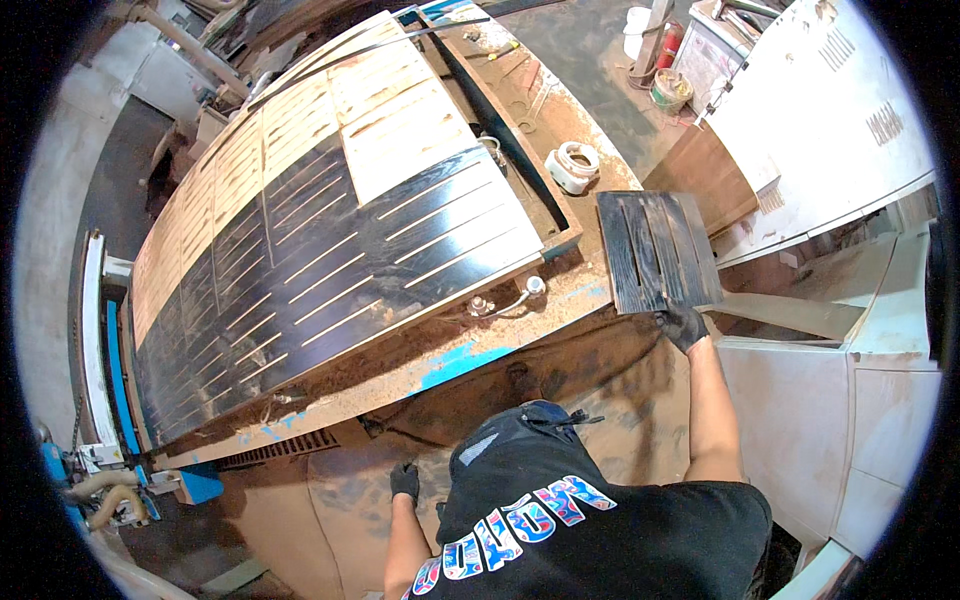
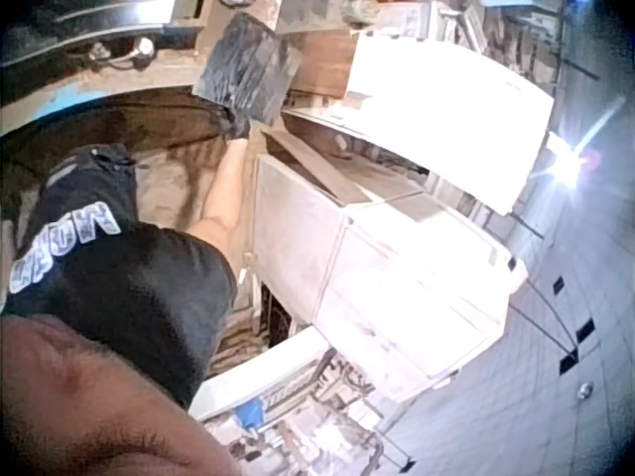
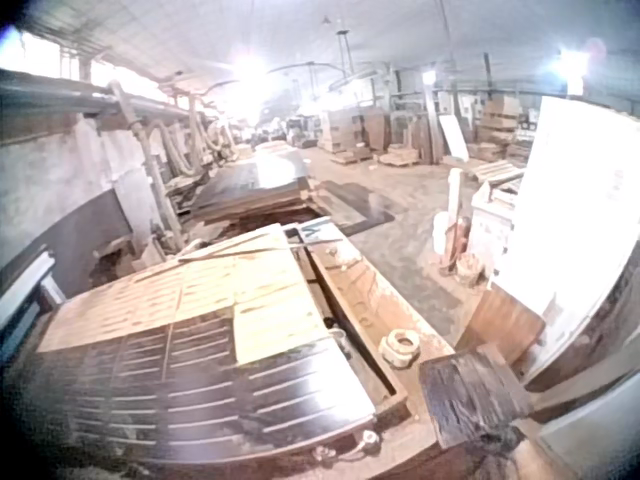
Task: The person uses a tool to scrape along the edges of a CNC machine table and then picks up and stacks finished wood pieces.
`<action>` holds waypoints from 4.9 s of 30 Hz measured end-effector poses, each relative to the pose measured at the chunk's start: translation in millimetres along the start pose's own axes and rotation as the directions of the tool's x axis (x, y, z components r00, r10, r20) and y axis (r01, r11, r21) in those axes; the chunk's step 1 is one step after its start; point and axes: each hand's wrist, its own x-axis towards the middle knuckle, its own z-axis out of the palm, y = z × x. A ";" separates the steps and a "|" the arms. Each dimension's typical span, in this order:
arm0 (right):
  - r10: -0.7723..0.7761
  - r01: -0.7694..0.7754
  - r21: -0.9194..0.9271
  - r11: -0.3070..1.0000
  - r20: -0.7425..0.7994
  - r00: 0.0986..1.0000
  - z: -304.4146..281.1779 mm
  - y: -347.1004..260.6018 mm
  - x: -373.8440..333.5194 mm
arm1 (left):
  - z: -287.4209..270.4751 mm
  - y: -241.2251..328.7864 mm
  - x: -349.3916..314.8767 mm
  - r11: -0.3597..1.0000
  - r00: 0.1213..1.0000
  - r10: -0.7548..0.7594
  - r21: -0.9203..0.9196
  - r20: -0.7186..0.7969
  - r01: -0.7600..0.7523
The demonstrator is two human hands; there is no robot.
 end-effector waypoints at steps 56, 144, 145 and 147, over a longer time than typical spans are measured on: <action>-0.476 0.158 -0.973 -0.167 0.220 0.852 585.8 171.3 249.3 | -476.2 210.2 350.6 0.987 0.765 0.161 0.125 -0.623 -0.105; -0.377 0.359 -0.770 -0.527 0.590 0.713 442.5 278.1 -5.0 | -328.2 -22.4 129.7 0.376 0.782 -0.230 -0.794 -0.580 -0.478; -0.399 0.345 -0.818 -0.461 0.538 0.743 449.7 282.7 -13.5 | -343.5 -35.1 137.7 0.430 0.715 -0.228 -0.727 -0.661 -0.535; -0.336 0.052 -0.774 -0.631 0.333 0.881 460.8 284.8 -8.1 | -373.9 -58.6 163.0 0.370 0.671 -0.229 -0.701 -0.705 -0.610</action>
